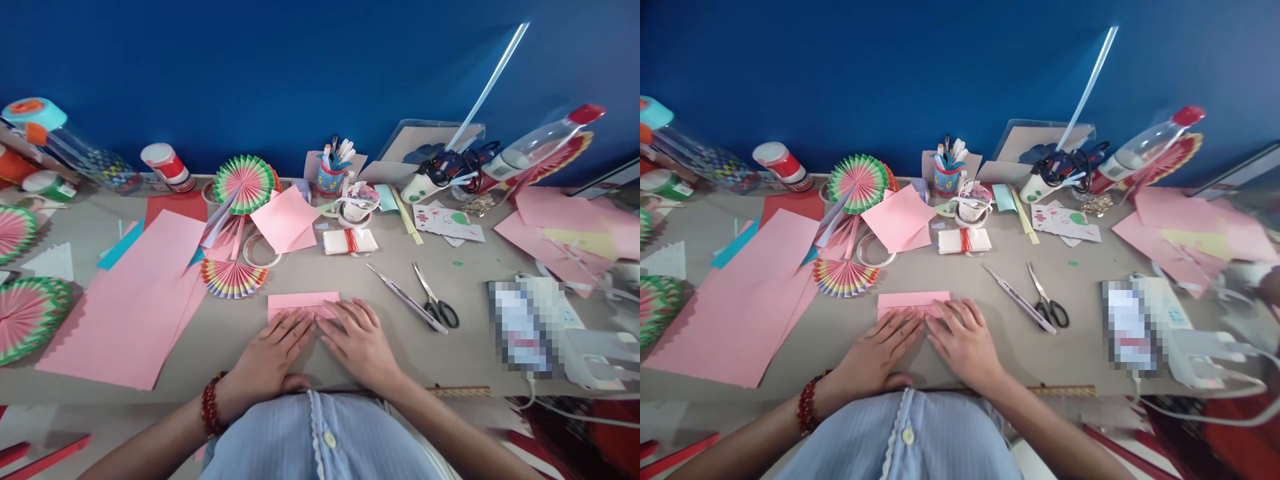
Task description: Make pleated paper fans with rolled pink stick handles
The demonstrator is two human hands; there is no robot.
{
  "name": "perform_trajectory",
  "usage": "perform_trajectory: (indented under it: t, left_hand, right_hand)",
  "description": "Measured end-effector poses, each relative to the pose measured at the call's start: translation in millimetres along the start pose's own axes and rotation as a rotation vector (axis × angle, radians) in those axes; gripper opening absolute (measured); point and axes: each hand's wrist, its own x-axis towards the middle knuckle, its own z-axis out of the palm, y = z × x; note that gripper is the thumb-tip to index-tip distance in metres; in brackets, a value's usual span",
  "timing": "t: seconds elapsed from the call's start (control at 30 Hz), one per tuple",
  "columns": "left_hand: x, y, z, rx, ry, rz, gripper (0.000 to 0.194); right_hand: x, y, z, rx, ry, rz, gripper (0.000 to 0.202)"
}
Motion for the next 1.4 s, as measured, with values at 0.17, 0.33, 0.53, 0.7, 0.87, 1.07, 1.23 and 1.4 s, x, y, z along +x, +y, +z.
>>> perform_trajectory:
  t: [0.17,0.33,0.53,0.7,0.87,1.07,1.23,1.4]
  left_hand:
    - [0,-1,-1.5,-0.012,0.001,0.003,0.089]
    - [0,-1,-1.4,-0.018,-0.012,-0.005,0.091]
    - [0,0,0.6,-0.001,-0.021,0.006,0.092]
    - [0,-2,-3.7,-0.001,-0.014,0.014,0.088]
    - [-20,-10,-14.6,-0.014,-0.024,-0.003,0.086]
    - [-54,-20,-23.8,0.061,-0.017,-0.045,0.084]
    - [-65,-26,-25.0,0.078,0.003,-0.047,0.075]
    - [-54,-23,-34.2,-0.026,0.175,-0.148,0.037]
  right_hand:
    - [-14,13,-10,0.015,0.001,0.107,0.026]
    - [-22,20,-23,0.019,0.07,0.173,0.026]
    - [-6,0,-10,0.064,-0.003,0.008,0.037]
    - [-1,-4,3,0.067,-0.035,-0.009,0.036]
    - [0,0,-2,0.082,-0.051,-0.012,0.032]
    - [0,-1,-2,0.094,-0.038,0.005,0.031]
    - [-3,2,-3,0.102,-0.057,0.006,0.032]
    - [-2,2,-1,0.102,-0.046,0.011,0.03]
